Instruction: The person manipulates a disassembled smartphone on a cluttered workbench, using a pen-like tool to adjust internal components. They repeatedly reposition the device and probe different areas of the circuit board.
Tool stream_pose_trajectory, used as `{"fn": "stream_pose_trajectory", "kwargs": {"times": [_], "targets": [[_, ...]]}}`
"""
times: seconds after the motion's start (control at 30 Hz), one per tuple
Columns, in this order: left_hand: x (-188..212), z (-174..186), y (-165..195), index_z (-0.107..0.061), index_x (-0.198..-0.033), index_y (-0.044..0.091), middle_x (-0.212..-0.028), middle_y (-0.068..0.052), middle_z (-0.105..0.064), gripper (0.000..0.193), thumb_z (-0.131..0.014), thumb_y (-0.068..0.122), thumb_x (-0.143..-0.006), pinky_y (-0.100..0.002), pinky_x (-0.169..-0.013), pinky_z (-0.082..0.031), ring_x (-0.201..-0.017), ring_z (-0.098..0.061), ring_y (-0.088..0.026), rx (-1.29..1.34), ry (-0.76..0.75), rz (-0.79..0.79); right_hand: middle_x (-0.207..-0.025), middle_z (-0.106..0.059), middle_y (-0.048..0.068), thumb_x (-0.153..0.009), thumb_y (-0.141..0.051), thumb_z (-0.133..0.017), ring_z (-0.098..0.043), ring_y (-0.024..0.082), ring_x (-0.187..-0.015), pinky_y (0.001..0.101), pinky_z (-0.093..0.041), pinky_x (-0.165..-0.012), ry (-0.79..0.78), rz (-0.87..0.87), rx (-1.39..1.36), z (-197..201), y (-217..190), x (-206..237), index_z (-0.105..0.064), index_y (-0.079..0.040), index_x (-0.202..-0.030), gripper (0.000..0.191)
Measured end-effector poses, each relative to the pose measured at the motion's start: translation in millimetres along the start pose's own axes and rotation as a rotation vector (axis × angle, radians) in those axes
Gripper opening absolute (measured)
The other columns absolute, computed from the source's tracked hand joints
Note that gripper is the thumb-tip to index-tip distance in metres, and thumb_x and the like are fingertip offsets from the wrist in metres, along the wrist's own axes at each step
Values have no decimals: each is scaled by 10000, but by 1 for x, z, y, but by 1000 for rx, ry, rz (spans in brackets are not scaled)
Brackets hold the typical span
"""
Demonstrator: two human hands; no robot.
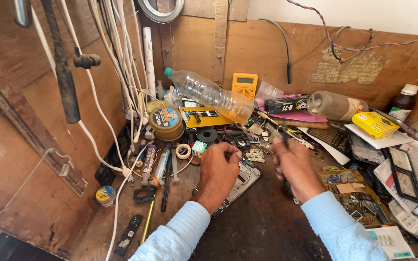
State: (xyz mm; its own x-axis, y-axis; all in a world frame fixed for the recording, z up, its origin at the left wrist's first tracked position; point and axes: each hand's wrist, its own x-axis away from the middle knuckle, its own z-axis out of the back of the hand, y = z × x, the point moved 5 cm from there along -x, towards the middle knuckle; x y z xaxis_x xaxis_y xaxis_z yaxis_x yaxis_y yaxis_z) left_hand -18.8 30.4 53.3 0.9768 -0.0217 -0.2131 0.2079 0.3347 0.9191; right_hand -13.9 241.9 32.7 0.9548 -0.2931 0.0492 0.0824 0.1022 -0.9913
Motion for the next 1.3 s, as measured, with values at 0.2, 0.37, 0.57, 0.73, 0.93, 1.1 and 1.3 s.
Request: {"fn": "stream_pose_trajectory", "kwargs": {"times": [0.2, 0.37, 0.57, 0.73, 0.93, 1.1, 1.3], "targets": [[19, -1, 18, -643, -936, -15, -919, -204, -682, 78, -663, 33, -879, -488, -826, -513, -936, -665, -388, -105, -30, -460, -636, -606, 30, -850, -189, -790, -459, 113, -451, 295, -314, -374, 11, -39, 231, -15, 9, -3, -712, -20, -871, 187], [34, -5, 15, -548, -1066, -19, -984, -245, -637, 176, -622, 41, -917, -513, -877, -470, -1011, -592, -430, -297, -216, -423, -599, -602, 38, -852, -163, -796, -476, 115, -427, 306, -333, -360, 11, -45, 318, -25, 9, -5, -720, 6, -831, 186], [45, 1, 22, -498, -1061, -27, -1051, -231, -602, 255, -659, 127, -936, -496, -915, -454, -1049, -561, -401, -317, -319, -467, -573, -559, 46, -887, -183, -776, -436, 119, -410, 320, -288, -352, -11, -87, 313, -29, 7, -6, -716, 26, -828, 225], [46, 1, 20, -477, -1154, -36, -1092, -234, -584, 339, -650, 177, -955, -474, -949, -459, -1080, -562, -376, -324, -430, -376, -558, -563, 54, -894, -182, -765, -444, 127, -402, 325, -296, -347, -29, -99, 343, -31, 3, -6, -716, 33, -837, 228], [49, 4, 22, -437, -1267, -90, -1128, -274, -586, 491, -669, 198, -944, -481, -965, -463, -1111, -558, -410, -354, -396, -461, -554, -560, 57, -898, -191, -750, -451, 131, -402, 329, -313, -351, -47, -102, 416, -34, 0, -5, -736, 23, -867, 217], [49, 3, 19, -458, -1218, -75, -1121, -274, -587, 456, -678, 217, -945, -485, -956, -472, -1104, -570, -414, -369, -402, -444, -554, -572, 62, -891, -196, -755, -464, 141, -409, 339, -335, -361, -55, -83, 458, -36, -1, -4, -751, 18, -875, 214], [49, 2, 17, -476, -1183, -61, -1089, -260, -603, 417, -678, 219, -949, -486, -947, -475, -1098, -567, -408, -383, -399, -470, -569, -622, 69, -882, -222, -757, -527, 136, -447, 340, -399, -398, -33, -16, 565, -38, -5, -2, -775, -2, -886, 221]]}}
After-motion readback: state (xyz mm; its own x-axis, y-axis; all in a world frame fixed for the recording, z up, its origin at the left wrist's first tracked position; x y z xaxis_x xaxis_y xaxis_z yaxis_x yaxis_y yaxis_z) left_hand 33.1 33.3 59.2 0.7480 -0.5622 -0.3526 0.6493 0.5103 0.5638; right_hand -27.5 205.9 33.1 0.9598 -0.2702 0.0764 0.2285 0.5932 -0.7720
